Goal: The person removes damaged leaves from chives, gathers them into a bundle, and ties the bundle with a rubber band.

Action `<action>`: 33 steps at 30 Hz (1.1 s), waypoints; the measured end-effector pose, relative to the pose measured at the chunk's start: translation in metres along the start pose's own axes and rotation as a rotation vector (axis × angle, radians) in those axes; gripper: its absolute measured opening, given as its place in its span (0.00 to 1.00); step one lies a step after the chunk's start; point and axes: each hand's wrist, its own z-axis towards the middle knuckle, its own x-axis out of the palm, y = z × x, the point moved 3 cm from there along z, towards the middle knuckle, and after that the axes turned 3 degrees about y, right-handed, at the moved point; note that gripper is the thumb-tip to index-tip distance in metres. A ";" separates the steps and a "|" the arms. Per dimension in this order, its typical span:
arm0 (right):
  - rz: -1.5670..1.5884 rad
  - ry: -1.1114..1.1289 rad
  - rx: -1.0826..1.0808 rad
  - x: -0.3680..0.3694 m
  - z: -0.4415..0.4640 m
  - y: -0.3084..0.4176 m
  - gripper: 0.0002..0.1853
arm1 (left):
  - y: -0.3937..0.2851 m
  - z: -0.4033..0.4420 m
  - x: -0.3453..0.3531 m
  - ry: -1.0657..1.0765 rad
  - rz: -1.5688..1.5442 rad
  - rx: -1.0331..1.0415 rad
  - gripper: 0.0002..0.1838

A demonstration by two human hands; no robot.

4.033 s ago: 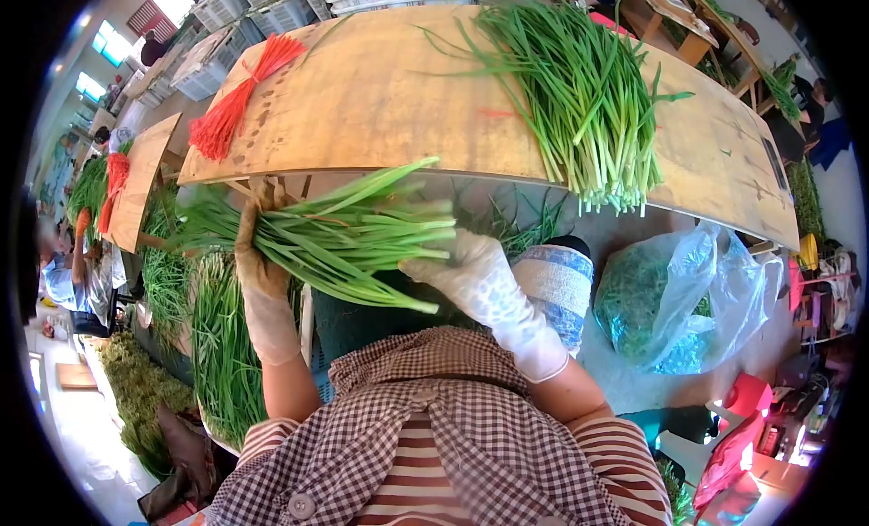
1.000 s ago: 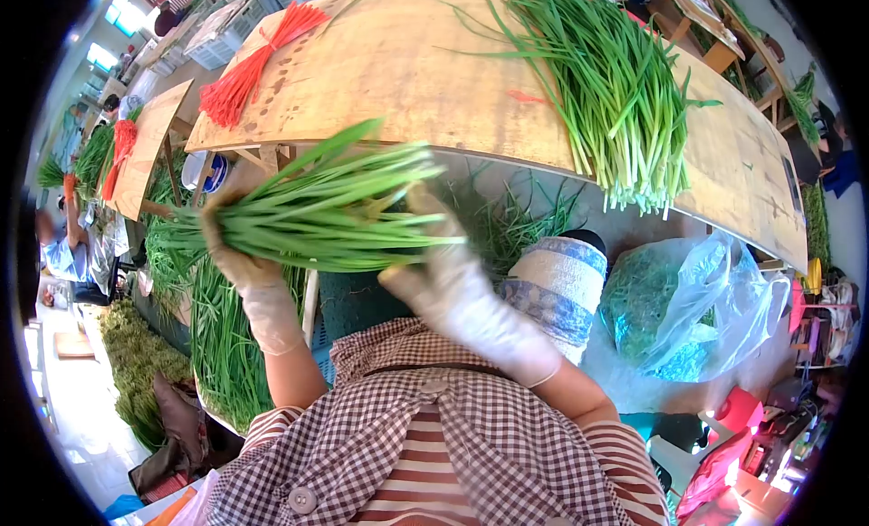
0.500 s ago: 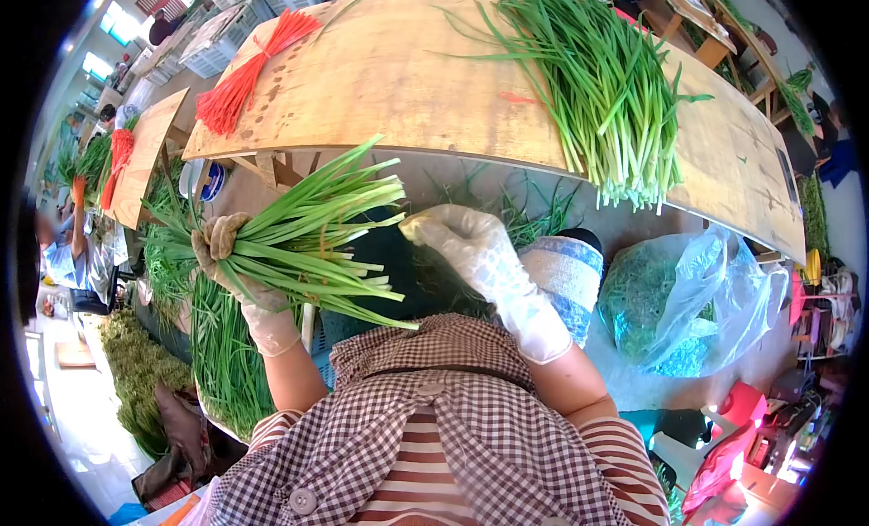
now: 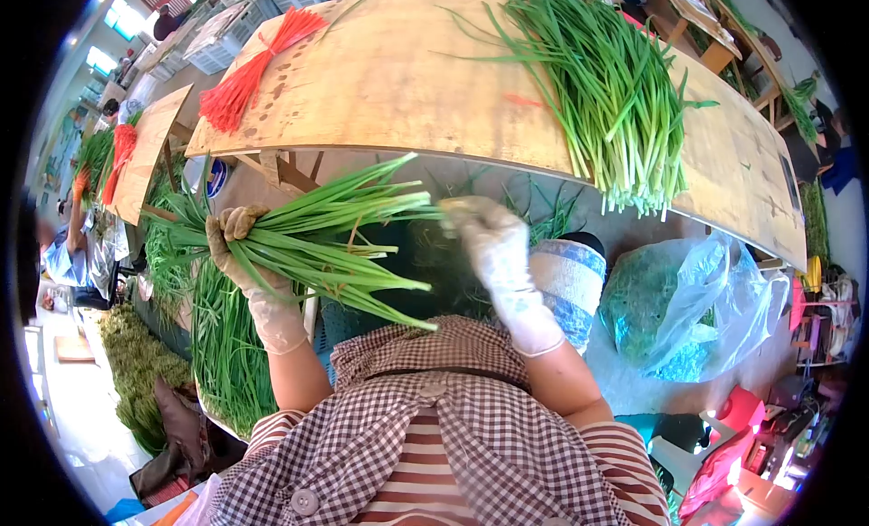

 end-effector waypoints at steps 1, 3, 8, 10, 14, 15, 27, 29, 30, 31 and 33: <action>0.090 -0.051 0.083 -0.016 0.001 -0.009 0.08 | -0.006 -0.001 -0.002 -0.037 0.015 0.036 0.14; 0.181 -0.209 0.092 -0.055 0.006 -0.041 0.07 | -0.024 -0.003 -0.007 -0.116 0.046 0.100 0.14; -1.181 0.001 -0.020 -0.105 0.007 -0.093 0.13 | -0.055 -0.005 -0.024 -0.113 0.025 0.091 0.12; -0.738 -0.002 -0.030 -0.050 0.008 -0.023 0.14 | -0.051 -0.003 -0.026 -0.159 0.039 0.086 0.12; -0.402 0.013 -0.401 0.009 0.007 0.053 0.17 | -0.031 -0.002 -0.025 -0.150 0.147 0.075 0.14; -0.368 0.083 -0.309 0.014 0.012 0.059 0.17 | -0.024 -0.003 -0.018 -0.116 0.094 0.040 0.15; -0.158 0.454 0.015 0.040 0.013 0.033 0.09 | 0.002 0.001 0.005 -0.066 0.035 -0.015 0.15; -0.283 0.420 0.002 0.028 0.010 0.030 0.09 | -0.004 0.002 0.004 -0.096 0.031 0.002 0.14; -0.331 0.500 0.010 0.018 0.008 0.034 0.15 | -0.011 0.003 0.002 -0.111 0.022 0.023 0.14; -0.350 0.510 0.027 0.006 0.007 0.030 0.14 | -0.020 0.004 0.001 -0.127 0.012 0.043 0.14; -0.580 0.406 0.089 -0.028 0.013 -0.010 0.11 | -0.037 0.005 -0.006 -0.131 -0.056 0.026 0.14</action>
